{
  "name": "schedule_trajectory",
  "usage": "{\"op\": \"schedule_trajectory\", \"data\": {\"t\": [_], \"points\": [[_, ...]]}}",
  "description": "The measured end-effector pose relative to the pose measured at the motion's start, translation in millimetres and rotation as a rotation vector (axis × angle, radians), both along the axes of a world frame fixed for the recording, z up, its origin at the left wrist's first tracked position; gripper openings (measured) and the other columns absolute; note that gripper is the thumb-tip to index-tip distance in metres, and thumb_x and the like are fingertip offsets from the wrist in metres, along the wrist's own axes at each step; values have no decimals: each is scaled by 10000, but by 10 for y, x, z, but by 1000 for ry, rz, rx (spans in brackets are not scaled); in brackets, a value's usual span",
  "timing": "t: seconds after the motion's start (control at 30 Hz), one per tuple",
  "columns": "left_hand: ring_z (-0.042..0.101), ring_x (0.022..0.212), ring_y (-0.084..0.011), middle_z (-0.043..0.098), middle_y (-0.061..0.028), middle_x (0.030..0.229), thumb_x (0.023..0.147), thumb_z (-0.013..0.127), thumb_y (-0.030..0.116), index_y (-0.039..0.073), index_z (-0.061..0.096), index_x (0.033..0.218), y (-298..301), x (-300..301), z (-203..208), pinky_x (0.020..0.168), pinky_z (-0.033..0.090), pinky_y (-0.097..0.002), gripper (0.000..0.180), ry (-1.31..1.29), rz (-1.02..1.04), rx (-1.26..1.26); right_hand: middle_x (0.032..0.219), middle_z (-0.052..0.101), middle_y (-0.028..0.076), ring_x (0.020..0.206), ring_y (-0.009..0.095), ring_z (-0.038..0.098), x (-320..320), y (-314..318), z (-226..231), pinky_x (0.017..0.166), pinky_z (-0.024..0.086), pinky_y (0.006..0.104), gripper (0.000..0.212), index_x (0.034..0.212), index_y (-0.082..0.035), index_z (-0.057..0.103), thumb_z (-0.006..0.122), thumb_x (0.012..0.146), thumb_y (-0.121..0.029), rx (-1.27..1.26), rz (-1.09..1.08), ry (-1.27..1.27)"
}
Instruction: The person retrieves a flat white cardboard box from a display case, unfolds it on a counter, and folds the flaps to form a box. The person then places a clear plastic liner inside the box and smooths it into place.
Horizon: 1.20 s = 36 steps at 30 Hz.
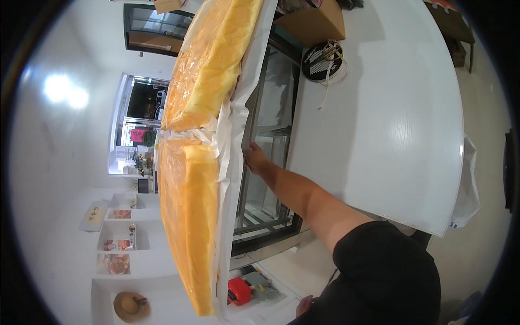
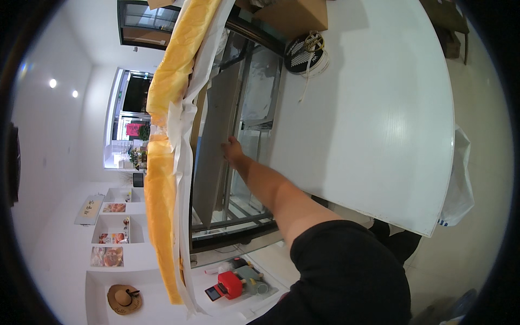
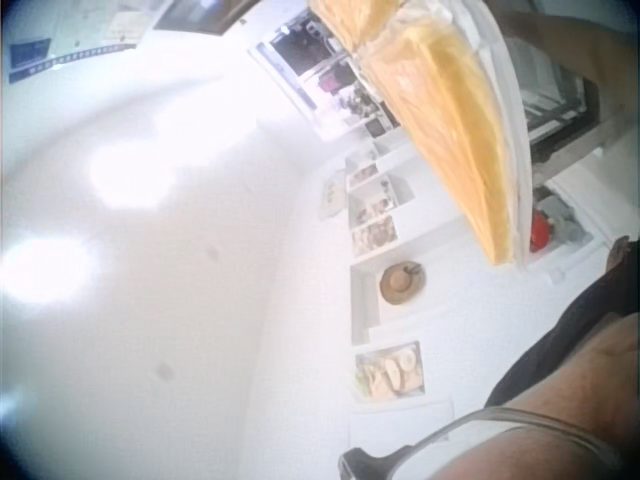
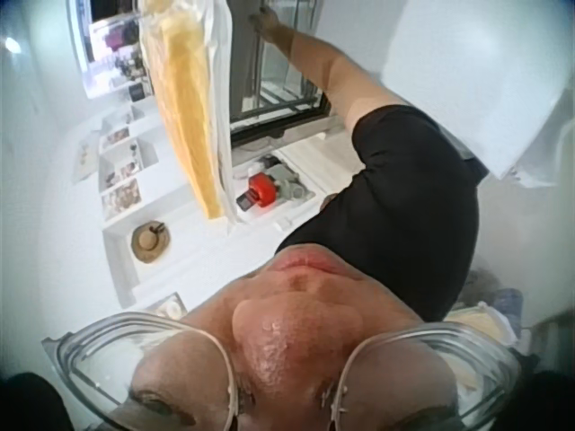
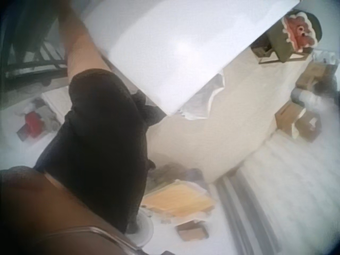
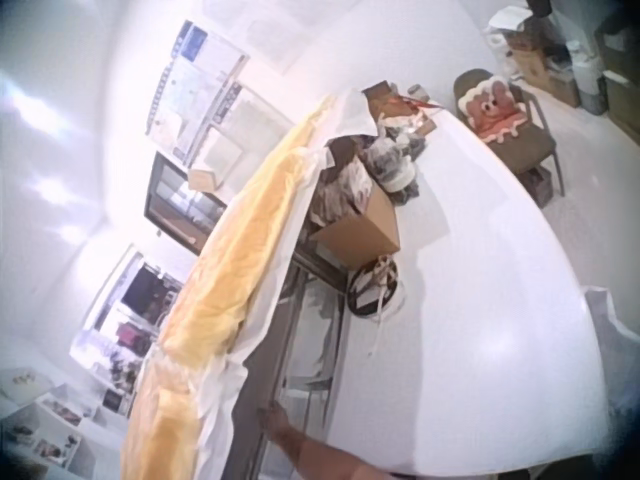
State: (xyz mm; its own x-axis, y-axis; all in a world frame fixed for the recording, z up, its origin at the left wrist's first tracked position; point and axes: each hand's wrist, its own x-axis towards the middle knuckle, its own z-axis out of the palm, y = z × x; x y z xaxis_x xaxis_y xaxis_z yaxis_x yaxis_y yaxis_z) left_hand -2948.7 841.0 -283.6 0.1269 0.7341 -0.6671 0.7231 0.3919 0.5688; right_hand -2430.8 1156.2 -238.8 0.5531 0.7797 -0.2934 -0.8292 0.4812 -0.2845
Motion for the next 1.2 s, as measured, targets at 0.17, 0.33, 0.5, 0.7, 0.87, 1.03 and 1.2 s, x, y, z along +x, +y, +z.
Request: {"op": "schedule_trajectory", "data": {"t": [0.17,0.33,0.5,0.7,0.87,1.03,1.2], "points": [[634,991,-217,678,-139,999,982,524,259,-26,588,1126,152,8,1,896,497,-342,326,35,-37,-12,975,654,126,871,243,632,58,497,-320,711,517,397,318,1212,-76,540,559,896,-101,-344,42,-212],[632,996,-221,676,-142,1009,974,527,264,-18,589,1127,271,27,-17,896,495,-349,326,51,-47,-11,892,672,149,792,262,664,122,1607,-1151,630,531,391,175,964,-44,611,625,790,-65,-242,-21,-371],[629,1002,-224,674,-144,1019,967,530,268,-11,591,1128,307,-2,-55,895,493,-356,328,70,-66,-21,809,689,172,714,282,696,100,2735,-1936,548,545,384,36,715,-11,682,690,685,-29,-176,-118,-601],[627,1009,-229,672,-146,1031,958,534,273,-1,592,1129,160,-84,-155,895,491,-364,329,103,-73,-36,857,676,169,742,287,685,-52,2140,-1518,588,549,379,97,863,-8,662,600,801,-48,-166,64,-267],[625,1015,-232,670,-148,1041,950,537,278,6,594,1130,35,-234,-274,894,489,-371,331,120,-106,-48,896,665,166,765,291,675,-16,1023,-928,620,551,374,162,987,-5,645,524,897,-65,-175,133,-164],[622,1021,-236,668,-150,1051,943,540,283,14,595,1131,34,-330,-356,893,487,-378,333,116,-319,21,905,657,180,715,265,668,-130,-402,-611,631,570,341,232,1121,32,576,434,965,-64,-266,166,-285],[625,1002,-261,655,-179,983,928,542,279,44,635,1066,258,223,-392,893,475,-383,289,223,-569,82,927,670,159,796,223,667,-302,-1916,-602,731,566,334,252,1149,31,562,447,969,-102,-189,-25,-232]]}}
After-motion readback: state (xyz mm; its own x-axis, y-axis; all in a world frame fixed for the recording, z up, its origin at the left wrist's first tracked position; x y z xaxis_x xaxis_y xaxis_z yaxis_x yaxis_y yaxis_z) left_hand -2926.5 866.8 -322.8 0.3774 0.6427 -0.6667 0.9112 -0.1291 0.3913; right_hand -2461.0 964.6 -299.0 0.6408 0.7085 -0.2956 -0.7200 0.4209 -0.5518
